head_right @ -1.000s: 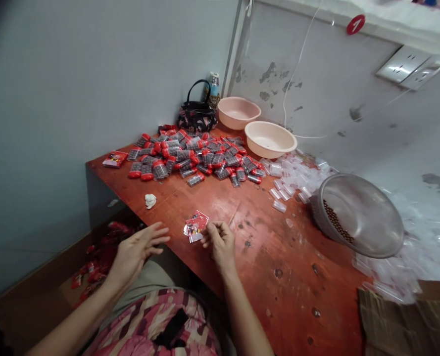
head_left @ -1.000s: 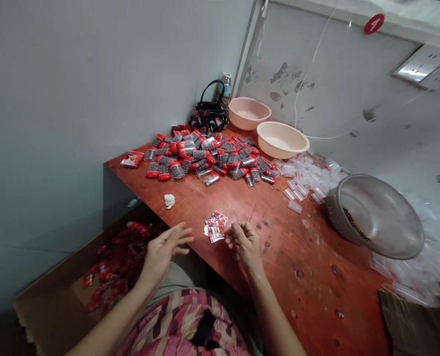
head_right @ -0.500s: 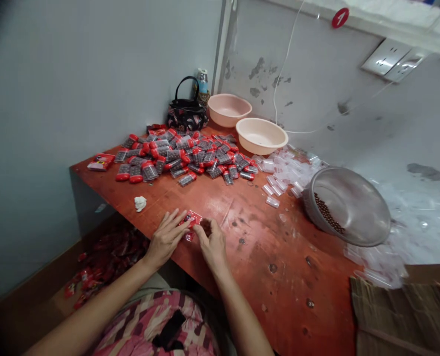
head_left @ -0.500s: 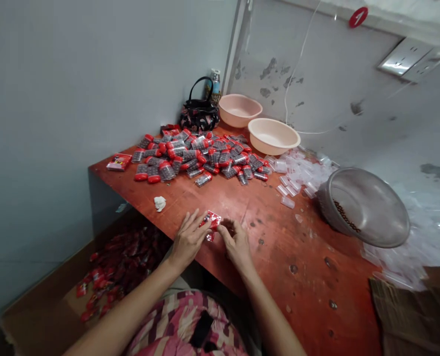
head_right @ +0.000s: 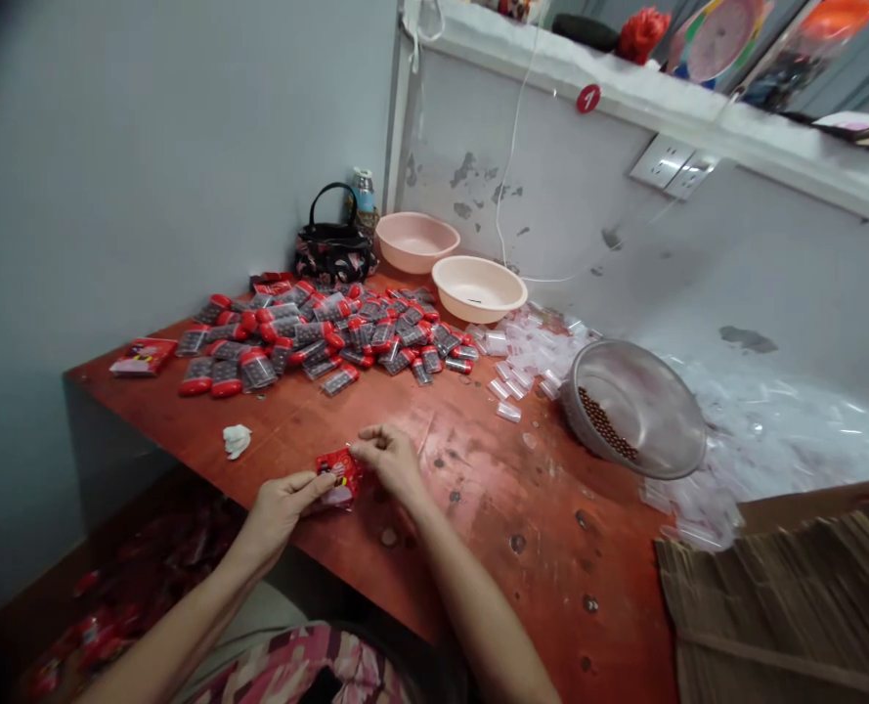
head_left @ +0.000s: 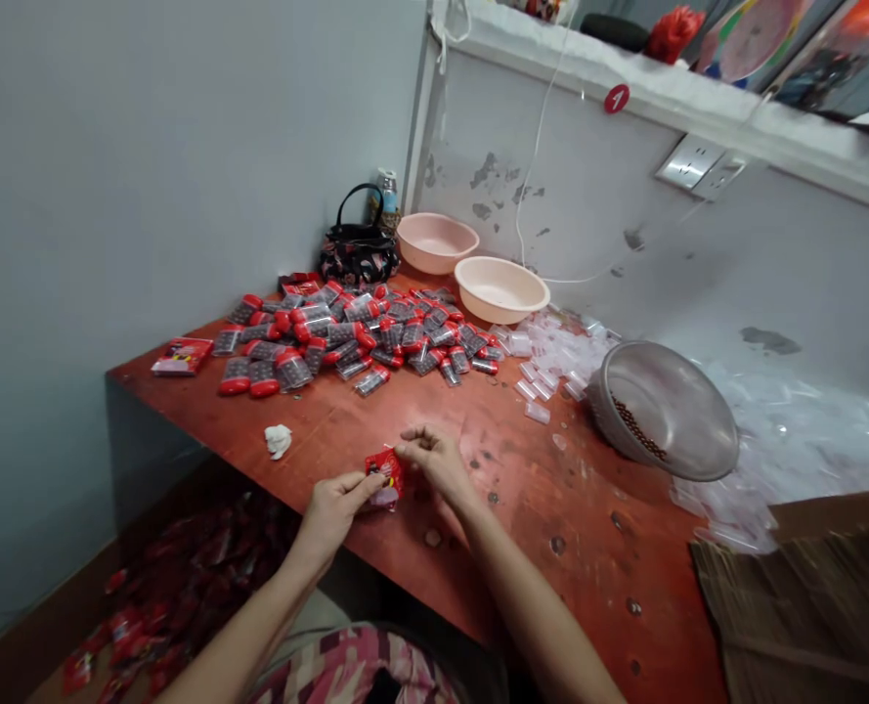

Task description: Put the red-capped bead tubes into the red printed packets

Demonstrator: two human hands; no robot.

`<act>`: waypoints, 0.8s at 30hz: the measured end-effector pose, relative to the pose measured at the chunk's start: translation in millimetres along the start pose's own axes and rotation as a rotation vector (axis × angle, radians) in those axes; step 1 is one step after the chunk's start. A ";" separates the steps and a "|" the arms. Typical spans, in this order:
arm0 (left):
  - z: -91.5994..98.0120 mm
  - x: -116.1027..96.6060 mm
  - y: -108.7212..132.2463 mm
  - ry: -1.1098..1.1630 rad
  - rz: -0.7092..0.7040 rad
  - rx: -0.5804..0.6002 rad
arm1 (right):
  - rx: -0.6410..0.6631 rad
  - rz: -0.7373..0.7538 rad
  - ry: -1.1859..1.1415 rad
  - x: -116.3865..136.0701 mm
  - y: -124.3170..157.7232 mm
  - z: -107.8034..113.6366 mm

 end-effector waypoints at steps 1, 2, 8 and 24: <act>1.6 0.3 -0.8 -0.014 -0.009 -0.011 | -0.058 0.037 0.176 1.5 -13.9 11.5; 2.7 0.6 -1.0 -0.024 -0.011 -0.017 | -0.120 0.053 0.275 2.3 -29.2 24.0; 6.6 -1.5 4.7 0.161 0.077 -0.089 | -0.345 -0.042 0.543 -5.5 -117.9 82.8; 13.8 -6.8 -9.9 0.756 0.131 -0.168 | 0.024 -0.062 -0.150 10.3 45.7 1.1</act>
Point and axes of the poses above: each hand's wrist, its own y-axis away from the middle knuckle, its own z-axis out of the back of the hand, x = y × z, the point moved 4 cm from there along -y, towards the middle knuckle, and after that the axes turned 10 degrees about z, right-handed, at the moved point
